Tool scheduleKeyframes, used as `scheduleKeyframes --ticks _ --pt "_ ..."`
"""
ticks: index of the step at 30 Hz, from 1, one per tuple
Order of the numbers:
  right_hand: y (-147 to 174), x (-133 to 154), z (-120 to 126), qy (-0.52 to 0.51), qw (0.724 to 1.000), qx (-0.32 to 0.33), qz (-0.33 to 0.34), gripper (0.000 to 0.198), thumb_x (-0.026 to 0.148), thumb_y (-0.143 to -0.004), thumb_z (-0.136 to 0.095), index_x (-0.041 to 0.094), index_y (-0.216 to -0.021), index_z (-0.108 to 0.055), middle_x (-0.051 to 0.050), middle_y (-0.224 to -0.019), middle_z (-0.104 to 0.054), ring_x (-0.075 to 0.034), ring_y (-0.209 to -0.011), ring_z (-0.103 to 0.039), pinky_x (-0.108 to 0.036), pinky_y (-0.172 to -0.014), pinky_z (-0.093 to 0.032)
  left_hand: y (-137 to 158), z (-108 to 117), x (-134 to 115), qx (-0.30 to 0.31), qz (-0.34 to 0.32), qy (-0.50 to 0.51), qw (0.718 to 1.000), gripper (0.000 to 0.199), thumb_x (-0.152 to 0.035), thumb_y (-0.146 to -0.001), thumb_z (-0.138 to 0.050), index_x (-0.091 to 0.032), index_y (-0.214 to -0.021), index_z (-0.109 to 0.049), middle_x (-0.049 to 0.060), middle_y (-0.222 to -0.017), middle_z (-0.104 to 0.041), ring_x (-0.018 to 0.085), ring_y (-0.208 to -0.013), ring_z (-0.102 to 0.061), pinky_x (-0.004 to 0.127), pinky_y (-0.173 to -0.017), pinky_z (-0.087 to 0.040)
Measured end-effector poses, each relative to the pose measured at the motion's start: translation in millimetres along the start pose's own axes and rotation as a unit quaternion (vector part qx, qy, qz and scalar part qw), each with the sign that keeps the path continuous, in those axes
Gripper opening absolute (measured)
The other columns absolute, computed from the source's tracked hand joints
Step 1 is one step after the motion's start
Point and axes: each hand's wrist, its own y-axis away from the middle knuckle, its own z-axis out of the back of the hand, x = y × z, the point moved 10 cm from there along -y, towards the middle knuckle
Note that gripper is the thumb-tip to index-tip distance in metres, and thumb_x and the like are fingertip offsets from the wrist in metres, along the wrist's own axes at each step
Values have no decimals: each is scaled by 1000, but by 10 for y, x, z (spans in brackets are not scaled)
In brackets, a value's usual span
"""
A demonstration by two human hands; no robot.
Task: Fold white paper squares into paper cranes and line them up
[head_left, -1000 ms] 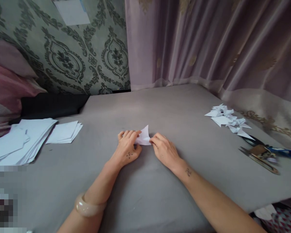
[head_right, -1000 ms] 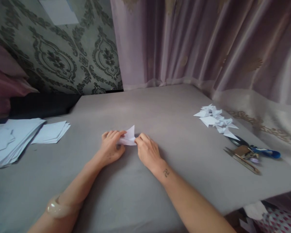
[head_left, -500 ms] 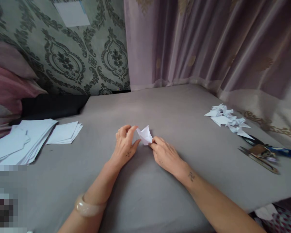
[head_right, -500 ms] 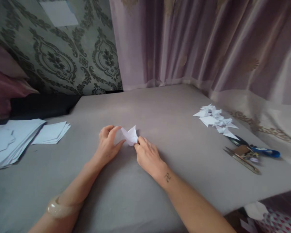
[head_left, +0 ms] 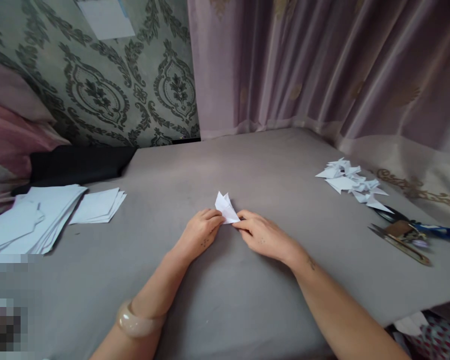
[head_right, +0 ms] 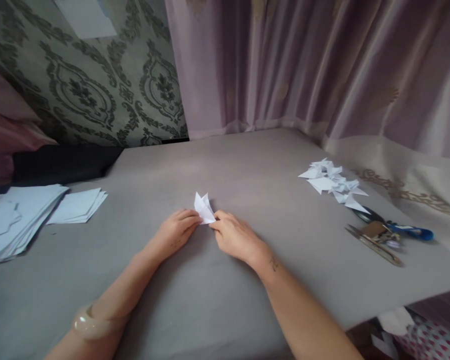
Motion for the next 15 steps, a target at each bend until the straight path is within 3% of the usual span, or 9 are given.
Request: scheduleKeyframes --ticks 6,15 --pt "-26 -220 36 -92 995 16 -18 32 13 -84 -42 23 -92 -71 -1 -109 -63 -13 -89 -59 -23 -75 -42 16 -43 -81 42 -22 -52 998 29 -17 -94 -38 -21 -109 -63 8 -104 -63 19 -90 -56 33 -79 -48" --pt "-22 -466 84 -111 993 14 -46 29 13 -77 -45 21 -86 -71 -3 -96 -68 -15 -81 -61 -24 -75 -43 32 -187 -222 108 -35 -66 991 36 -12 -94 -31 -15 -120 -56 9 -108 -56 20 -95 -51 32 -85 -48"
